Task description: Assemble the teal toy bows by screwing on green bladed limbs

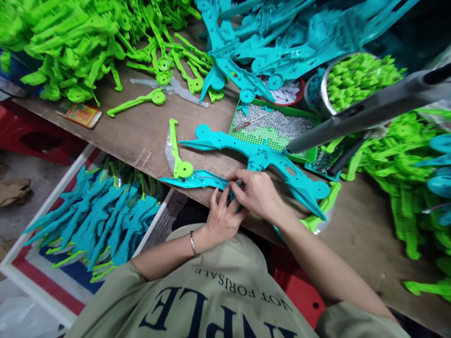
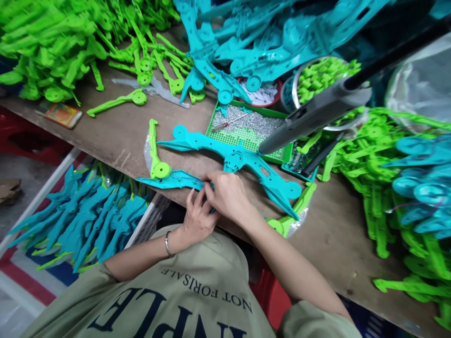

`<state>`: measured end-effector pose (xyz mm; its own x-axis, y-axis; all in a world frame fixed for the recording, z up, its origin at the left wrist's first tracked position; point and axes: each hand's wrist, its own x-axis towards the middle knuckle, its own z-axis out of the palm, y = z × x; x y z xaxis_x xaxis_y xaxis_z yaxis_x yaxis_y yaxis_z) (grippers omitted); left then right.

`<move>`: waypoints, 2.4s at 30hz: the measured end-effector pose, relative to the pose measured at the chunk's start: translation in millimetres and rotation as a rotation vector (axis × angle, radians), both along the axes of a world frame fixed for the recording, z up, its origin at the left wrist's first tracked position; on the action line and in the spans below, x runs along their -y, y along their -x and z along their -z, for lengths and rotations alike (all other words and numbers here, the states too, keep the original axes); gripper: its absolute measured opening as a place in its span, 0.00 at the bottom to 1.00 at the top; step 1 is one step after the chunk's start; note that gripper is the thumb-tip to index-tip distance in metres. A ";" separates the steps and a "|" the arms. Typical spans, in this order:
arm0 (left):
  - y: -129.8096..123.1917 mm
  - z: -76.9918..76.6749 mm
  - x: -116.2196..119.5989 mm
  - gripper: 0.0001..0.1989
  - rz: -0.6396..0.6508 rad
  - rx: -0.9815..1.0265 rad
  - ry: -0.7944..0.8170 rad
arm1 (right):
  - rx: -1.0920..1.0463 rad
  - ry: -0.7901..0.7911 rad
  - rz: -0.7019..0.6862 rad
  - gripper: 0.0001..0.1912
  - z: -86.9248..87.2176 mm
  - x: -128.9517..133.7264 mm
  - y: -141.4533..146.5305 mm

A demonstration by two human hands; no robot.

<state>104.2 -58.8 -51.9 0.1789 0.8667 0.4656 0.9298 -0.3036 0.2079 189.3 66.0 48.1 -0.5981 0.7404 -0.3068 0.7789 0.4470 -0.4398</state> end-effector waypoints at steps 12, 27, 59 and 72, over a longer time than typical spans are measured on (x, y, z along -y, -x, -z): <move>-0.3 23.8 2.9 0.17 -0.009 0.016 -0.048 | 0.176 -0.064 0.115 0.14 9.7 20.2 21.6; 7.2 -15.3 -1.6 0.21 0.035 -0.119 0.055 | -0.111 -0.431 0.109 0.15 -14.3 -16.8 -43.4; 16.4 -16.3 -9.3 0.25 0.083 -0.146 0.206 | -0.380 0.017 0.315 0.22 -26.3 -9.3 -100.2; 15.4 -9.9 -21.7 0.24 0.094 -0.057 0.224 | -0.399 0.043 0.493 0.24 2.0 18.3 -131.4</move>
<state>88.8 -37.1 -42.0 0.2837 0.9255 0.2510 0.9118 -0.3414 0.2280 320.7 47.7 46.1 -0.2642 0.9501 -0.1661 0.6614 0.0531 -0.7481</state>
